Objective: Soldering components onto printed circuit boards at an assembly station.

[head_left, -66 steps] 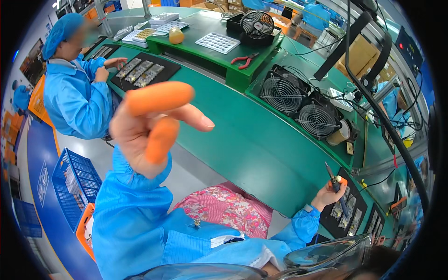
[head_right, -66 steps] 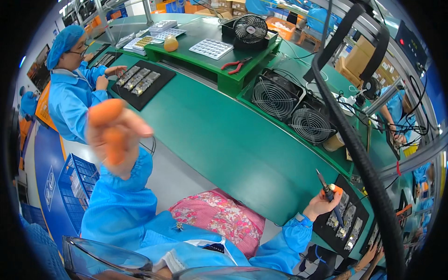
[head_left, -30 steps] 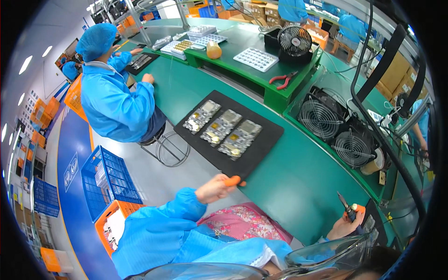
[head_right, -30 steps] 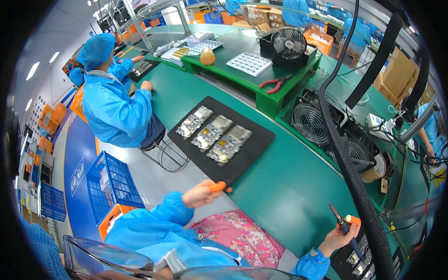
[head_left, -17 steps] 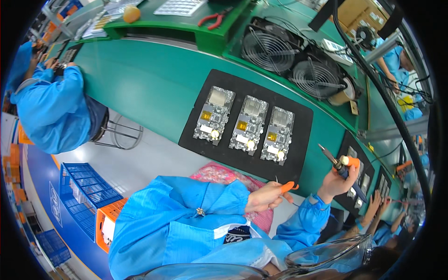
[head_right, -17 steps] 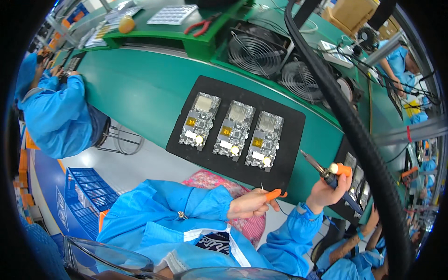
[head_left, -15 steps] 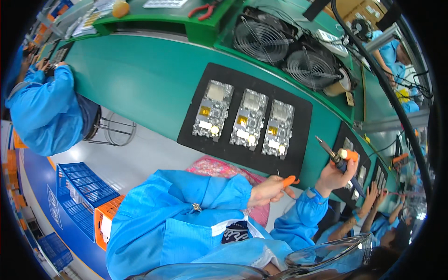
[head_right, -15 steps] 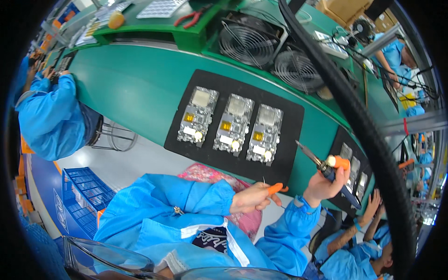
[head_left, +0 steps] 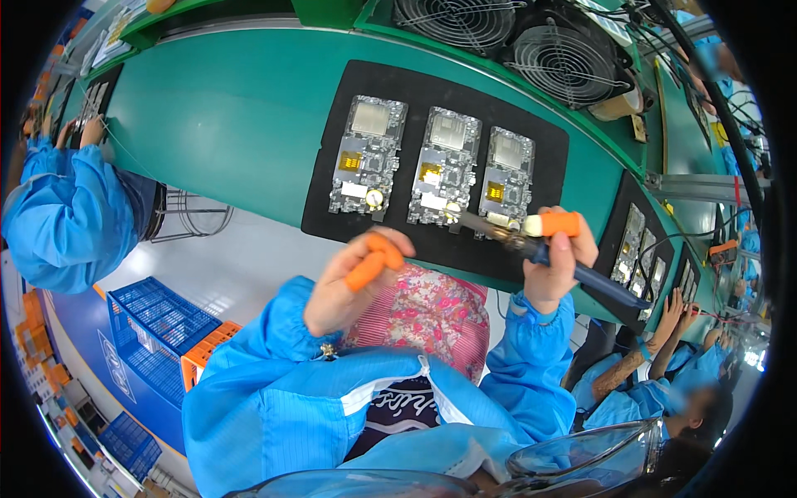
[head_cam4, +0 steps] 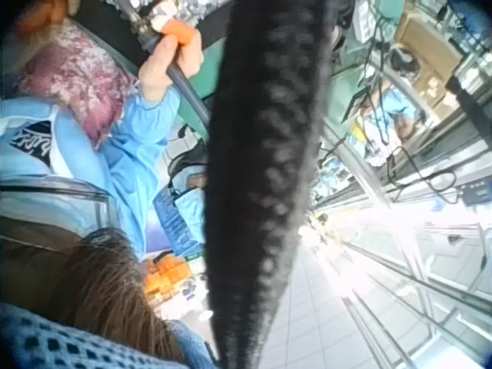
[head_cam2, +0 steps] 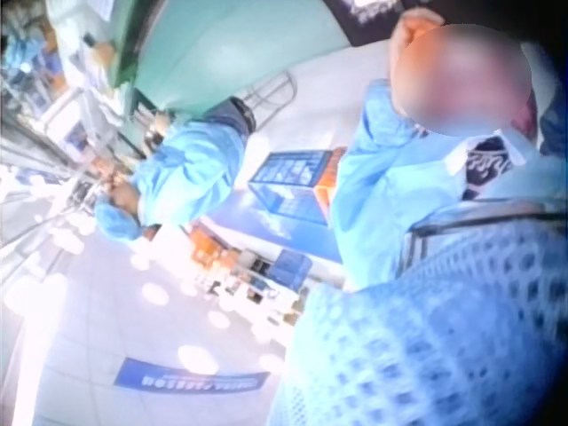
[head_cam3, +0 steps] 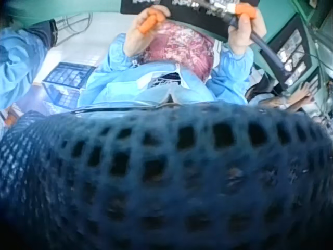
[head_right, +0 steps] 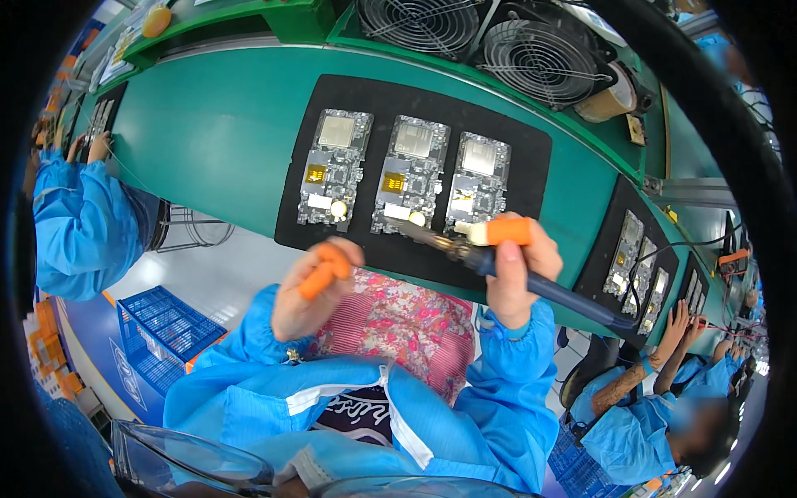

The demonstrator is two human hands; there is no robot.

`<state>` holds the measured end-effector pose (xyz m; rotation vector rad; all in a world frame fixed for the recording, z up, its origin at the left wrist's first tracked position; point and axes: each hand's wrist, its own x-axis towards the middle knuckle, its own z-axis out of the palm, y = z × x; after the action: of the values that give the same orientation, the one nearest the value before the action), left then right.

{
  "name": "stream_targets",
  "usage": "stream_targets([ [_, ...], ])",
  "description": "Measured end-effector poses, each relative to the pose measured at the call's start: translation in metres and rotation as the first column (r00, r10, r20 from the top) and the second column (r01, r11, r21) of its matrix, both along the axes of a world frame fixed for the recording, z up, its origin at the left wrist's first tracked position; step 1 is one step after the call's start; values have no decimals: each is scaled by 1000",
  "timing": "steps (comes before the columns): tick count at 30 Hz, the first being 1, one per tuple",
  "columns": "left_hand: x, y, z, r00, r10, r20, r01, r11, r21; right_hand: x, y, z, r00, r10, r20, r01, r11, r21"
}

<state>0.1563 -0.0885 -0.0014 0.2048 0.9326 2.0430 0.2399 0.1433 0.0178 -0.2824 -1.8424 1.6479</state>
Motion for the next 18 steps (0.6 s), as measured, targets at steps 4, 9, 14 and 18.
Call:
stream_targets([
  [4,-37,-23,25,319,-152,-935,-550,774,-314,-33,-19,2,995,97,30,-101,981,165],
  [9,-56,-32,11,-52,-382,-923,-767,607,-208,-49,-26,-11,989,131,69,-145,951,274],
  [14,-44,-32,-2,265,-232,-936,-711,608,-352,-52,-32,-16,988,151,37,-154,913,379],
  [18,-42,-28,-11,261,-247,-933,-685,634,-360,-51,-27,-24,990,138,39,-143,918,371],
])
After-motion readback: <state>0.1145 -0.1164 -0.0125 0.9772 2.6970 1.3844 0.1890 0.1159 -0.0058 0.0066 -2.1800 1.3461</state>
